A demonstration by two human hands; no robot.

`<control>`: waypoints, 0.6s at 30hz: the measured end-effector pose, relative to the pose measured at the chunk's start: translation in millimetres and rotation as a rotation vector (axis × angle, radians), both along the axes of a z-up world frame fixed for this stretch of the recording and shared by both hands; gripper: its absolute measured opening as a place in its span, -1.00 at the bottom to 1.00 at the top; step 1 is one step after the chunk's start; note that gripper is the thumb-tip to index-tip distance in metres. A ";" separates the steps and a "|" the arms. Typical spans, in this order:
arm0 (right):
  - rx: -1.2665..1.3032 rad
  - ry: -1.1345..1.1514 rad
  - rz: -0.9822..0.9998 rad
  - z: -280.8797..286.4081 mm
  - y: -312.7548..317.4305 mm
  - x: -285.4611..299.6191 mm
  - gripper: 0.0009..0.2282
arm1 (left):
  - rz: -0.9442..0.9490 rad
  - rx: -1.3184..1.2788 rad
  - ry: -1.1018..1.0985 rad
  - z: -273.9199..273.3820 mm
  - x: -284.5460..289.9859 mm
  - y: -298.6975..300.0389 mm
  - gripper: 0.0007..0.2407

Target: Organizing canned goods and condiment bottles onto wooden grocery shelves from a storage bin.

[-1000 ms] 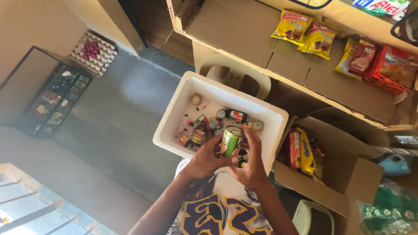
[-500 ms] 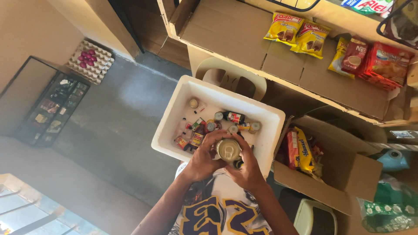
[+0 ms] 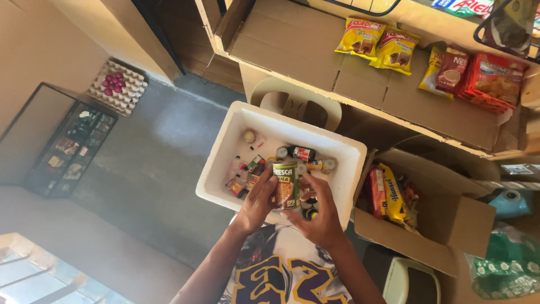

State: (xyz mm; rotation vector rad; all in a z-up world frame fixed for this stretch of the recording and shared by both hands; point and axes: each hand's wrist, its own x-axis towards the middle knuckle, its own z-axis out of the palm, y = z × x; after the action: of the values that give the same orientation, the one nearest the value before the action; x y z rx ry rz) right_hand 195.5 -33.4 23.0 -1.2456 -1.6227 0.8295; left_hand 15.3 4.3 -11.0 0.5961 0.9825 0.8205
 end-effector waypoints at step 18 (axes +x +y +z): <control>0.092 -0.025 -0.002 -8.7 -6.1 2.9 -0.59 | -0.080 0.309 -0.020 32.5 -10.2 7.9 -0.49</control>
State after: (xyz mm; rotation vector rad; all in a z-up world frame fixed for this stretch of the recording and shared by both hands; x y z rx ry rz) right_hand 198.3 -39.4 14.3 -1.1974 -1.6605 0.7324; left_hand 5.1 12.2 21.4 0.8852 0.8139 0.9123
